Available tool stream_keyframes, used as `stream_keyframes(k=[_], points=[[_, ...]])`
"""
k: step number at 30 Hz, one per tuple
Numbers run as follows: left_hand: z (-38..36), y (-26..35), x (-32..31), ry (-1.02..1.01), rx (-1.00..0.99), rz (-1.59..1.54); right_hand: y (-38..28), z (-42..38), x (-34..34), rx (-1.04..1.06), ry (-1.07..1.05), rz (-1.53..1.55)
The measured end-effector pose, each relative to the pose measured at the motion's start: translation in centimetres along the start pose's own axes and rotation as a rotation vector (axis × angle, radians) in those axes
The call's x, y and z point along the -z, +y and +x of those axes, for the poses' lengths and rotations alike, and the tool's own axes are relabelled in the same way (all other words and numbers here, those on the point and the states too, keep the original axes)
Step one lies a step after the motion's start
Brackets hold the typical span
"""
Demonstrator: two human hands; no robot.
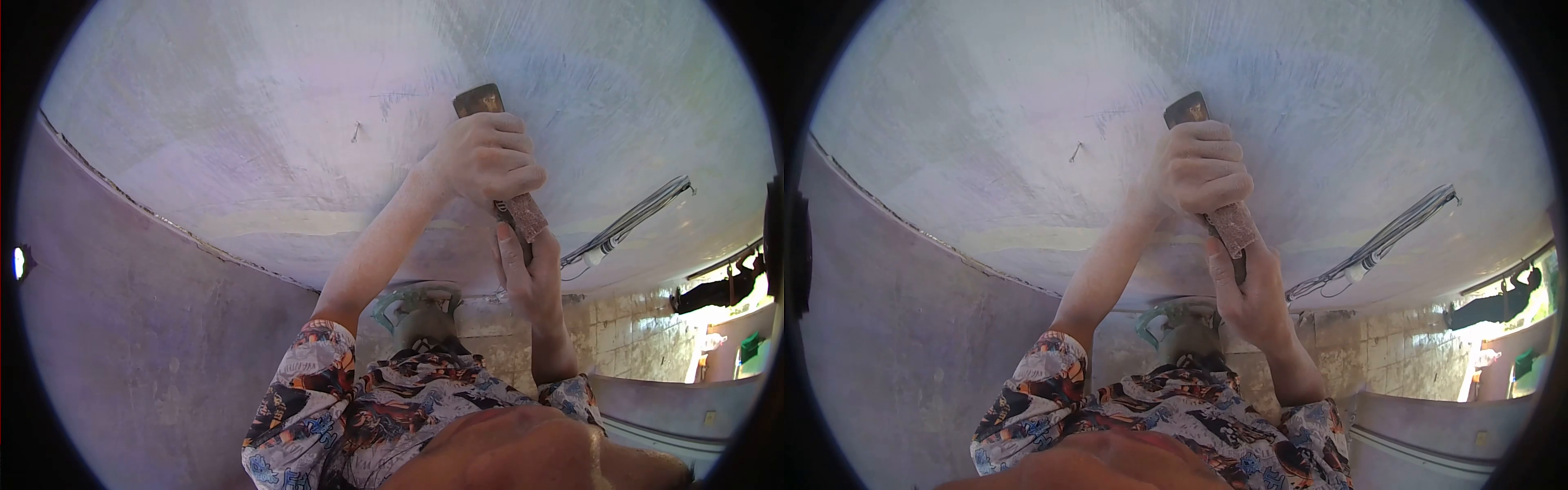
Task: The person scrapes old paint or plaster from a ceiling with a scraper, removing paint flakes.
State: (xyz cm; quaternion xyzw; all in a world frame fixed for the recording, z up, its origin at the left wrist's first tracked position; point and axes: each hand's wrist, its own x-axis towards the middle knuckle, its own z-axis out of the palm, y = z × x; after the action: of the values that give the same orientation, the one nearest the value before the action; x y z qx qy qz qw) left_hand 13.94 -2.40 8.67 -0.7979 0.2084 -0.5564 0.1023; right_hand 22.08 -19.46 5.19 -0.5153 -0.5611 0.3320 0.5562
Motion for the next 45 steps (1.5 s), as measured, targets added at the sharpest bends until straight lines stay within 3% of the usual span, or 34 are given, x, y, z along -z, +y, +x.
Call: stream_keyframes(k=[4,33,40,45], points=[[0.4,-0.6,0.6,-0.064,-0.07,0.007,-0.3,0.1,-0.5,0.023,0.001,0.059],[-0.6,0.0,0.6,-0.121,-0.036,0.037,1.3,-0.1,-1.1,0.029,0.029,0.07],[-0.5,0.4,0.8,-0.115,0.01,0.073,2.1,-0.1,-1.2,0.101,0.023,0.051],[-0.9,0.4,0.6,-0.045,-0.011,0.05,1.8,-0.2,-1.3,0.027,0.009,0.051]])
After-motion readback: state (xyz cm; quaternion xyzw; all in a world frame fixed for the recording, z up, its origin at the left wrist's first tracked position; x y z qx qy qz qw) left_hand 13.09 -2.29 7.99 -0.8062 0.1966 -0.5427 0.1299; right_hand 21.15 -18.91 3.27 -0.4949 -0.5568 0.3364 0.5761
